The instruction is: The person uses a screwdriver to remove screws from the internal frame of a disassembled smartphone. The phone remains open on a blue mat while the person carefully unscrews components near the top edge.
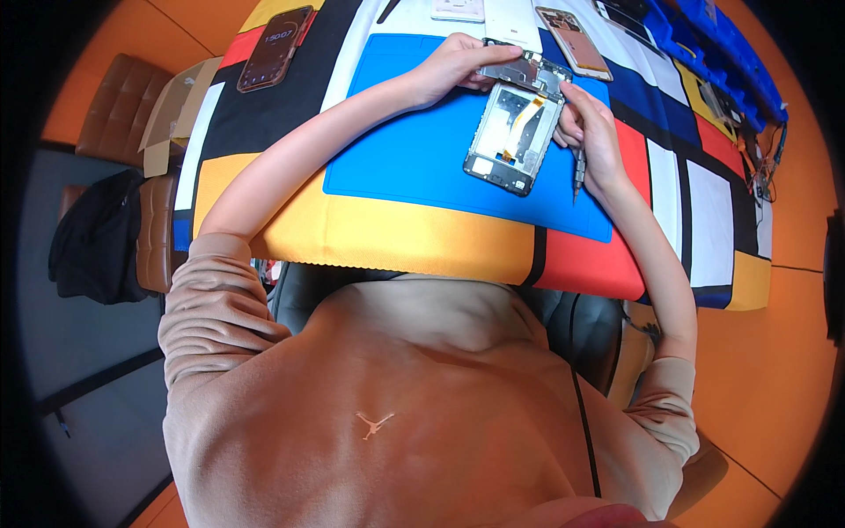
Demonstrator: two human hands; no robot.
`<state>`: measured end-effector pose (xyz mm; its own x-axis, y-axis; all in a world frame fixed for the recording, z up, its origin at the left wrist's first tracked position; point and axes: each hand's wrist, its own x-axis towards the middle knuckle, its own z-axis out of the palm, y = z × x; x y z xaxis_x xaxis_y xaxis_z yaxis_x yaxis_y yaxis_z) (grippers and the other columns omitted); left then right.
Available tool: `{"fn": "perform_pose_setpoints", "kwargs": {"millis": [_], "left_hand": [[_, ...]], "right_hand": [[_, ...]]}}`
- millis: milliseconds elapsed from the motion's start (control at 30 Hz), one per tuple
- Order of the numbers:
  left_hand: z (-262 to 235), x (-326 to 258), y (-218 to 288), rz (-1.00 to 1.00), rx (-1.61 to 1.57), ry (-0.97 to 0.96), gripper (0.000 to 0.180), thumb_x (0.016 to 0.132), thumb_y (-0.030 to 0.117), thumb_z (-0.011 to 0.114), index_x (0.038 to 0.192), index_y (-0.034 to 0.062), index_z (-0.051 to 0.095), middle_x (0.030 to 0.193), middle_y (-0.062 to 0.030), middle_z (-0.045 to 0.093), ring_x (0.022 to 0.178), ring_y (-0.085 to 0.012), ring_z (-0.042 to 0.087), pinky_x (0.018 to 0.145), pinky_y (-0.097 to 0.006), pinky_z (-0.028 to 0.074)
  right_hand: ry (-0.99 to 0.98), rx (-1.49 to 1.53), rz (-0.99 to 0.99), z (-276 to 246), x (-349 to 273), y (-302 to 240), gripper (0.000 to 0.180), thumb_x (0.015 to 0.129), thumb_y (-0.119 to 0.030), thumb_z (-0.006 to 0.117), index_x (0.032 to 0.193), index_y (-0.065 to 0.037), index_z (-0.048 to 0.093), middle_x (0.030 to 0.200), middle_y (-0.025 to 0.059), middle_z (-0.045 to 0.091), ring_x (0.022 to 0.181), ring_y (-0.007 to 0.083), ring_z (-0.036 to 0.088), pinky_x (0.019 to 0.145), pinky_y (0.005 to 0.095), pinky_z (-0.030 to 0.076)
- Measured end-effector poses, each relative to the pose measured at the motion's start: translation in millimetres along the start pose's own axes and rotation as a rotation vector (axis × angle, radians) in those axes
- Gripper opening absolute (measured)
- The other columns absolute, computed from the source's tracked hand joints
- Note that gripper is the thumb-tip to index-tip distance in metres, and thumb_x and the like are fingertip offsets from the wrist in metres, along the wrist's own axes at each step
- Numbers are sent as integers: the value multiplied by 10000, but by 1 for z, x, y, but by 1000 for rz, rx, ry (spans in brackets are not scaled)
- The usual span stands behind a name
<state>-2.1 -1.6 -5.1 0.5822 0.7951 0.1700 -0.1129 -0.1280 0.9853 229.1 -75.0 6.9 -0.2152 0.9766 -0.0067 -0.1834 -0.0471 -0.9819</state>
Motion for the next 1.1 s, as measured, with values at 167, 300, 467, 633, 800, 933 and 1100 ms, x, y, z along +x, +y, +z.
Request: {"fn": "perform_pose_setpoints", "kwargs": {"millis": [167, 300, 467, 633, 800, 933, 1100], "left_hand": [[12, -2, -5, 63, 299, 96, 473, 1025, 465, 631, 813, 53, 722, 699, 26, 603, 616, -20, 453, 559, -200, 364], [14, -2, -6, 125, 478, 121, 438, 1061, 434, 579, 1027, 19, 717, 800, 6, 643, 721, -31, 521, 645, -211, 434], [14, -3, -7, 88, 327, 140, 401, 1064, 402, 586, 1107, 21, 701, 840, 5, 651, 756, -31, 536, 672, -216, 440], [4, -3, -7, 156, 55, 125, 274, 999, 350, 702, 1027, 83, 758, 815, 33, 671, 637, -1, 465, 562, -184, 335], [3, -1, -6, 177, 374, 67, 297, 957, 338, 756, 832, 69, 772, 709, 10, 690, 659, 1, 554, 598, -176, 397], [9, -5, 0, 141, 351, 90, 331, 929, 346, 789, 754, 67, 752, 651, 17, 668, 618, 0, 547, 580, -177, 382], [12, -7, 5, 165, 370, 58, 345, 927, 348, 792, 724, 75, 739, 626, 23, 649, 599, 1, 533, 565, -180, 373]], "right_hand": [[0, -14, 5, 1, -1, -1, 275, 1070, -268, 557, 877, -73, 566, 531, -57, 377, 454, 46, 305, 472, 235, 269], [-4, -19, 9, 1, -1, -1, 270, 1067, -274, 569, 884, -76, 573, 532, -58, 378, 455, 42, 308, 472, 230, 271], [-4, -14, 5, 0, 0, 1, 269, 1071, -268, 565, 887, -73, 578, 537, -59, 386, 460, 39, 309, 473, 226, 276], [-22, -28, 0, -1, 0, 1, 265, 1076, -245, 555, 884, -63, 582, 543, -57, 393, 467, 43, 315, 476, 226, 278], [-32, -8, 10, -3, 1, 2, 282, 1083, -259, 535, 891, -61, 586, 539, -51, 389, 465, 46, 310, 477, 229, 273], [-66, 80, 21, -5, 2, 2, 317, 1090, -290, 515, 868, -71, 574, 536, -50, 384, 460, 47, 302, 476, 234, 263], [-35, -28, 18, -2, 0, 1, 306, 1072, -283, 559, 833, -91, 558, 540, -59, 388, 461, 38, 315, 478, 226, 283]]}}
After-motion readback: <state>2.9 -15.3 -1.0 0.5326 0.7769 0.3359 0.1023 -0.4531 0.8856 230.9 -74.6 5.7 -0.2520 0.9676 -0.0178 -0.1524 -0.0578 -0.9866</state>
